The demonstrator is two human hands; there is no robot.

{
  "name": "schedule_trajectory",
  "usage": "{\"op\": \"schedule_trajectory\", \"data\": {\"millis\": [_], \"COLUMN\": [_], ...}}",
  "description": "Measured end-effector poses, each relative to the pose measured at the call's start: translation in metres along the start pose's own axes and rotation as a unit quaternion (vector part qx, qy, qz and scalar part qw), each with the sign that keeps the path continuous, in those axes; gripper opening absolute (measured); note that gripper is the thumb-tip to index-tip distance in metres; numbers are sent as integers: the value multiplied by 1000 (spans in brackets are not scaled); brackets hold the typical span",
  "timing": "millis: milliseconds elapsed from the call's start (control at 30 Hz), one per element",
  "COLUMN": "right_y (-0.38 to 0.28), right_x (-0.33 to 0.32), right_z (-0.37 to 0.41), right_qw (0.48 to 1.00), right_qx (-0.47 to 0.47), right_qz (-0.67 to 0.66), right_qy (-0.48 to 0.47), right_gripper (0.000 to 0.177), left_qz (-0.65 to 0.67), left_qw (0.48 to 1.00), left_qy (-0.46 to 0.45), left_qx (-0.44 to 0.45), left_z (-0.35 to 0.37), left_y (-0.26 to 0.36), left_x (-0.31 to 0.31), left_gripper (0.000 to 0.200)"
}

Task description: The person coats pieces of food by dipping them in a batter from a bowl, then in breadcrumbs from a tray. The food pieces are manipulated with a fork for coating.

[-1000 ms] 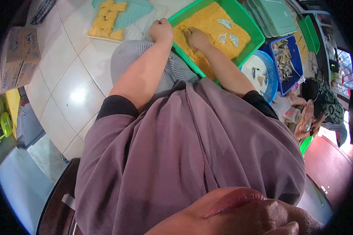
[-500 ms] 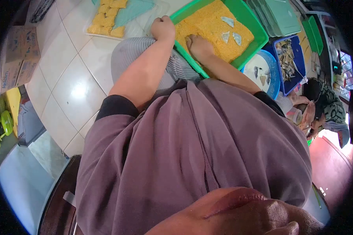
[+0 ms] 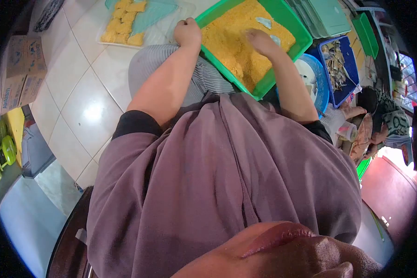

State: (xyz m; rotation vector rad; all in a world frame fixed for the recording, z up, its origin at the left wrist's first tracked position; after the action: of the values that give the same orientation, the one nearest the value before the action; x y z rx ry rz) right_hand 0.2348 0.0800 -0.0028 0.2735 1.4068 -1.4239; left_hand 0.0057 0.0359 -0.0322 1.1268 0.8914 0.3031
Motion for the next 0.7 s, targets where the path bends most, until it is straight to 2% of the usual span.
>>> {"op": "schedule_trajectory", "data": {"millis": [33, 100, 200, 300, 333, 367, 433, 500, 600, 700], "right_y": [-3, -12, -6, -6, -8, -25, -45, -47, -24, -16], "right_x": [-6, -10, 34, 48, 47, 39, 22, 10, 11, 51], "right_z": [8, 31, 48, 51, 53, 60, 56, 37, -18, -52], "right_qw": [993, 937, 936, 971, 970, 954, 925, 928, 983, 994], "right_qx": [58, 169, 125, 176, 197, 215, 218, 197, 77, 53], "right_qz": [76, 225, 202, 42, -75, -192, -310, -316, -141, 90], "right_qy": [-69, -206, -260, -158, -117, -76, -25, -5, -94, -12], "right_gripper": [60, 59, 67, 70, 69, 69, 65, 58, 51, 46], "left_qz": [0, 0, 0, 4, 0, -5, -9, -8, -4, -6], "left_qw": [1000, 1000, 999, 999, 1000, 1000, 1000, 1000, 1000, 1000], "left_qy": [-8, -20, -22, -17, -14, -10, -6, -8, -12, -3], "left_qx": [-6, -20, -26, -28, -20, -14, -11, -17, -24, -13], "left_z": [-1, -5, -2, -2, -3, -3, -3, -4, -6, -7], "left_y": [-1, -4, -3, -3, -2, -3, -4, -5, -8, -10], "left_x": [1, 4, 2, 3, 3, 3, 3, 4, 7, 9], "left_gripper": [37, 37, 37, 37, 37, 37, 37, 37, 36, 36]}}
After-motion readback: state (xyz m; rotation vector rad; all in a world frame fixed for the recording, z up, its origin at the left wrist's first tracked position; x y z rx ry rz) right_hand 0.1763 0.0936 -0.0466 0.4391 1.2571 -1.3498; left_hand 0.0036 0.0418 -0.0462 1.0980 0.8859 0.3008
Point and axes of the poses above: each hand's wrist, its own z-axis away from the middle knuckle, its own x-axis out of the palm, y = z × x, the point moved 1 cm from there along -z, towards the middle knuckle, and after that the axes turned 4 degrees about -z, right-handed, at the moved point
